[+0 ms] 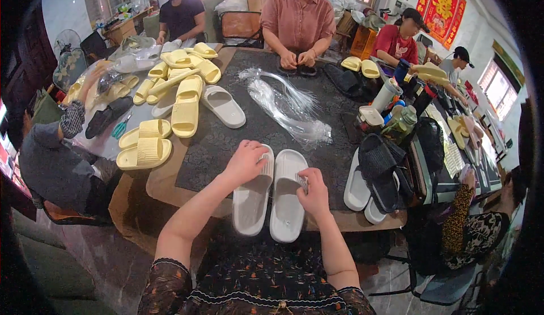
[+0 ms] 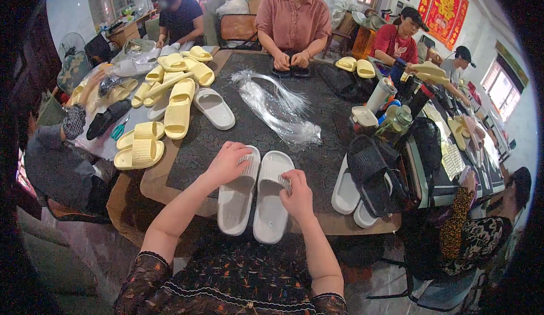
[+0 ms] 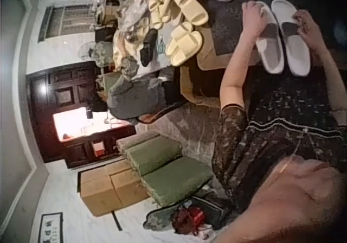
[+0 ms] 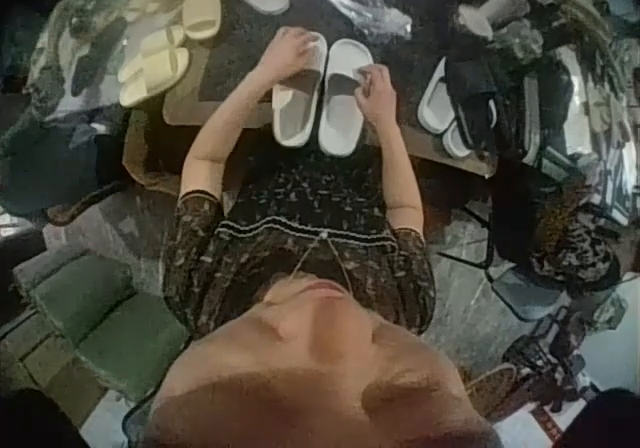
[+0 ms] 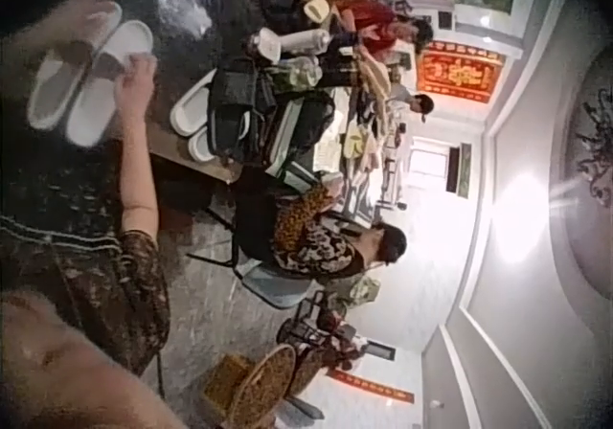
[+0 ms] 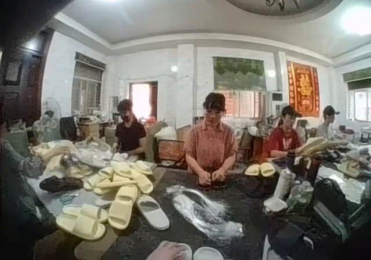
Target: Inspect and organize various colored plastic slippers on a work table.
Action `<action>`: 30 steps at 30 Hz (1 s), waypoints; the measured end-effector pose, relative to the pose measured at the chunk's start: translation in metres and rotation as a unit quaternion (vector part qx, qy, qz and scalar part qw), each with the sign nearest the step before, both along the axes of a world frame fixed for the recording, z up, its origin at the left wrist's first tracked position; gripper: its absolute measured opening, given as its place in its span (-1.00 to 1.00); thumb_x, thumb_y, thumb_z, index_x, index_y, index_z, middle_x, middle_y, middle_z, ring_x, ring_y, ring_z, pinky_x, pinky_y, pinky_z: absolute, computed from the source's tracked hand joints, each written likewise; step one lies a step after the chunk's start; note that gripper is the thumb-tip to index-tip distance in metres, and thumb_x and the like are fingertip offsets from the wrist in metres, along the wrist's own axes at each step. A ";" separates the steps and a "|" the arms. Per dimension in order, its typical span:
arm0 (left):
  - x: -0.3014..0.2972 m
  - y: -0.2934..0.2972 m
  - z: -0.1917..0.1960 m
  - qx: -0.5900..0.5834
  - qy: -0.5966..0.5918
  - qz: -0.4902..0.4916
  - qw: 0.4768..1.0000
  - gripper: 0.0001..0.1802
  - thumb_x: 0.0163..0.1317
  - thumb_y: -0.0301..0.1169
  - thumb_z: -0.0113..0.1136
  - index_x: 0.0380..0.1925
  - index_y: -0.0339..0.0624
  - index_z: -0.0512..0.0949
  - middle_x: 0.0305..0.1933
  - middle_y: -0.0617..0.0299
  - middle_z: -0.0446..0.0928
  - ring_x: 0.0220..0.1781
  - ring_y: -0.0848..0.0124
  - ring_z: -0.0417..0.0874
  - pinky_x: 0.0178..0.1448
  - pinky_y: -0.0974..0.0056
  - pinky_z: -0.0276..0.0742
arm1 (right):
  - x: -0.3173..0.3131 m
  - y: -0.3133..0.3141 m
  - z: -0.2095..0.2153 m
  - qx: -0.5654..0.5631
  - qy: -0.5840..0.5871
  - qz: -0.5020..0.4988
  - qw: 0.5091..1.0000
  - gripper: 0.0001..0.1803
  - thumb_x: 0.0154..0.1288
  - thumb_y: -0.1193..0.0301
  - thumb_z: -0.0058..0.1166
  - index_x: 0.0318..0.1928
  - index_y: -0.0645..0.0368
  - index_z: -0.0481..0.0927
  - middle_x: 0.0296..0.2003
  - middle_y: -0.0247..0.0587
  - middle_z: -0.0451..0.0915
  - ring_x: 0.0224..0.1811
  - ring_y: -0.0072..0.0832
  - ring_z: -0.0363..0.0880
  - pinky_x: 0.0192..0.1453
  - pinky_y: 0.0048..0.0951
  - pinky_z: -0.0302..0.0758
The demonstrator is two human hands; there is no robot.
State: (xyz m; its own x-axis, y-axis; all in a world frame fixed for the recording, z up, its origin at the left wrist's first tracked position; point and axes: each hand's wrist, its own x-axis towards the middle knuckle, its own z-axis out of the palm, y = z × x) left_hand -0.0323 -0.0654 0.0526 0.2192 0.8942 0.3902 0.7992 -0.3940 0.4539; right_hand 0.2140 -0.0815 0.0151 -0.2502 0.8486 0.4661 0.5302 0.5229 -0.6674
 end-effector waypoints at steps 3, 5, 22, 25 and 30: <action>0.012 0.044 -0.009 -0.033 0.062 -0.006 0.998 -0.77 0.08 -0.39 0.16 -0.26 -0.21 0.61 -0.05 0.01 0.50 0.03 0.02 0.43 0.20 0.09 0.33 | -0.001 0.001 0.005 -0.018 -0.019 0.010 1.000 -0.62 -0.05 0.45 0.14 -0.13 0.07 0.46 -0.10 -0.19 0.43 -0.20 -0.16 0.55 -0.17 -0.24 0.50; 0.014 0.068 -0.025 -0.109 0.171 0.025 0.979 -0.80 0.03 -0.36 0.14 -0.42 -0.20 0.66 -0.12 0.01 0.53 -0.03 0.02 0.46 0.13 0.08 0.39 | -0.003 0.002 0.017 -0.050 -0.038 0.027 0.998 -0.62 -0.05 0.43 0.16 -0.13 0.06 0.47 -0.11 -0.21 0.43 -0.27 -0.23 0.54 -0.21 -0.29 0.49; 0.038 0.058 -0.051 -0.004 0.106 0.087 0.990 -0.70 0.06 -0.16 0.11 -0.44 -0.15 0.65 -0.22 0.05 0.56 0.00 0.05 0.43 0.07 0.07 0.40 | -0.054 0.099 -0.006 -0.102 0.165 -0.007 0.981 -0.80 0.14 0.34 0.18 -0.32 0.23 0.61 -0.40 -0.20 0.62 -0.40 -0.49 0.57 -0.31 -0.47 0.45; 0.029 0.062 -0.065 -0.001 0.047 0.060 0.997 -0.70 0.06 -0.17 0.11 -0.43 -0.15 0.66 -0.22 0.08 0.56 0.00 0.07 0.43 0.09 0.09 0.38 | -0.064 0.098 -0.021 -0.059 0.156 -0.009 0.986 -0.84 0.16 0.41 0.17 -0.31 0.25 0.61 -0.43 -0.31 0.61 -0.41 -0.64 0.50 -0.33 -0.58 0.43; 0.032 0.062 -0.065 -0.010 -0.128 0.085 0.988 -0.77 0.15 -0.27 0.12 -0.35 -0.17 0.63 -0.31 0.08 0.57 -0.15 0.10 0.51 0.07 0.14 0.39 | -0.061 0.089 -0.008 -0.076 0.150 -0.028 0.985 -0.79 0.13 0.36 0.19 -0.27 0.23 0.61 -0.42 -0.29 0.61 -0.40 -0.58 0.53 -0.27 -0.54 0.46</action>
